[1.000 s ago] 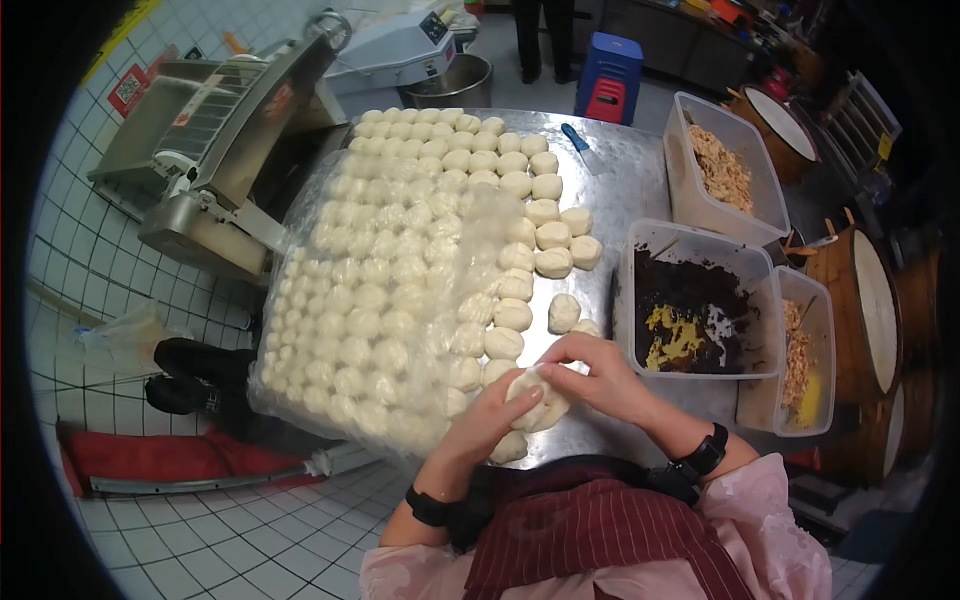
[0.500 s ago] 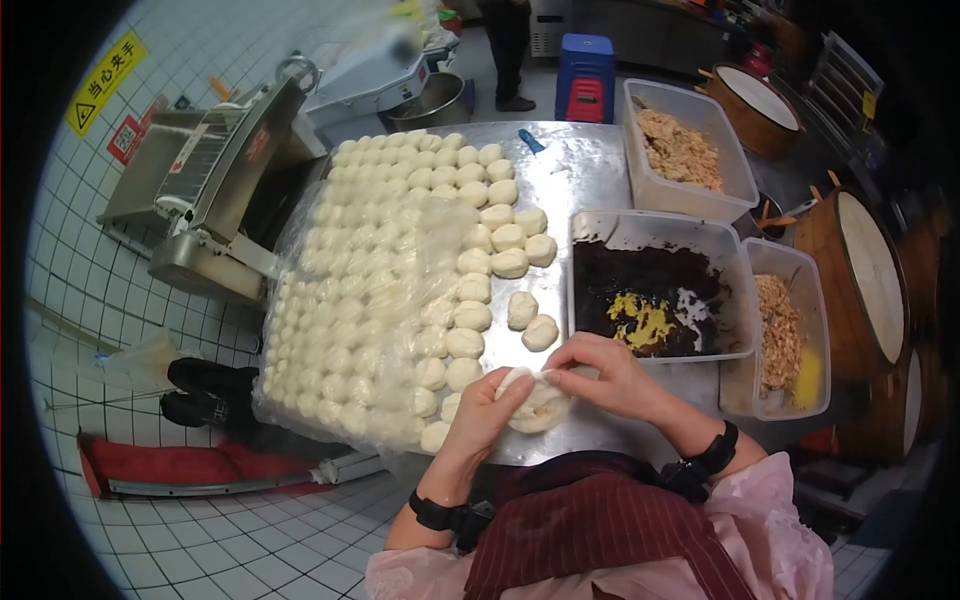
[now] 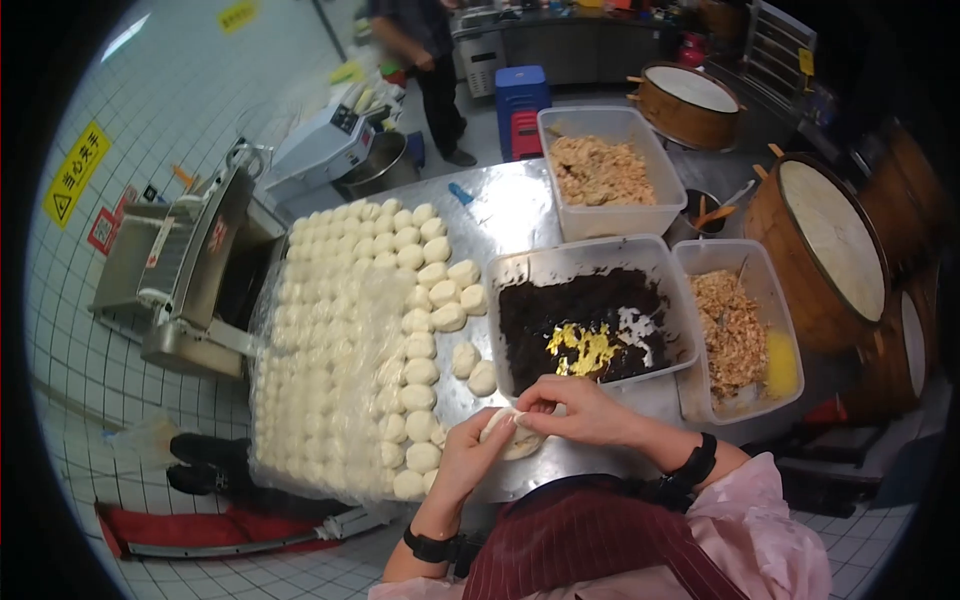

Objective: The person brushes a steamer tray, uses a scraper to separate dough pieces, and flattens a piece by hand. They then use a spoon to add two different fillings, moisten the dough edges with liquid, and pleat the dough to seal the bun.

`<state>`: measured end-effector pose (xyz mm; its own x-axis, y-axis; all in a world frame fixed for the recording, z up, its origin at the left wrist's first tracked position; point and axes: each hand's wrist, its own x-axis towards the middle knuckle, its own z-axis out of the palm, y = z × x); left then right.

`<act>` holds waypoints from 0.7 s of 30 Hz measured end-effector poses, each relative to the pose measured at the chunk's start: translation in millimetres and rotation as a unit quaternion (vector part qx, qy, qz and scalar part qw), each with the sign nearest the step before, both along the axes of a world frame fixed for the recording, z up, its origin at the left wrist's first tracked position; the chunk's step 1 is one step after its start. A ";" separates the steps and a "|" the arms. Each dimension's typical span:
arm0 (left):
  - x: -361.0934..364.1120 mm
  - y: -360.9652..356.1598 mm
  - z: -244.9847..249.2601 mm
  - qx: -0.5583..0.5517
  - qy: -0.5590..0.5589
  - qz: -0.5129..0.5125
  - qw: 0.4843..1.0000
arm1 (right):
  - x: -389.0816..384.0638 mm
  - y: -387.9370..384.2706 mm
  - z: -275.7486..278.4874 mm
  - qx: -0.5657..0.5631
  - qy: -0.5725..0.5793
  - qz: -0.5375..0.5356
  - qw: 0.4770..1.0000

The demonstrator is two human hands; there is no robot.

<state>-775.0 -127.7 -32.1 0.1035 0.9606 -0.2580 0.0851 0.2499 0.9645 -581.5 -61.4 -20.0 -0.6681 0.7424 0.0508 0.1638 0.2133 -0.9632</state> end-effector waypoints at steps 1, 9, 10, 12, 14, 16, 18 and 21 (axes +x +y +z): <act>2.3 1.3 3.1 0.004 0.012 -0.009 1.000 | 1.1 -0.7 0.9 -0.001 0.008 -0.012 1.000; -6.0 24.1 21.7 -0.007 -0.261 -0.089 0.961 | 20.3 10.2 40.8 -0.097 0.135 0.032 0.986; -5.9 30.8 12.0 -0.057 -0.407 -0.084 0.908 | 20.0 11.8 43.6 -0.081 0.150 0.061 0.983; 2.4 39.8 0.1 -0.033 -0.387 -0.069 0.919 | 6.2 11.7 32.5 -0.061 0.230 0.058 0.969; 13.3 40.5 1.0 -0.095 -0.478 -0.047 0.872 | 2.9 10.8 29.0 -0.152 0.180 0.003 0.972; 14.3 41.1 -10.0 -0.116 -0.478 -0.048 0.869 | 4.1 16.1 27.6 -0.037 0.089 -0.059 0.994; 8.5 43.3 -27.9 -0.087 -0.227 -0.127 0.962 | 6.2 17.5 26.7 0.092 -0.012 -0.151 0.984; 14.3 47.7 -28.6 -0.127 -0.182 -0.068 0.973 | 6.7 15.5 23.6 0.145 -0.032 -0.172 0.974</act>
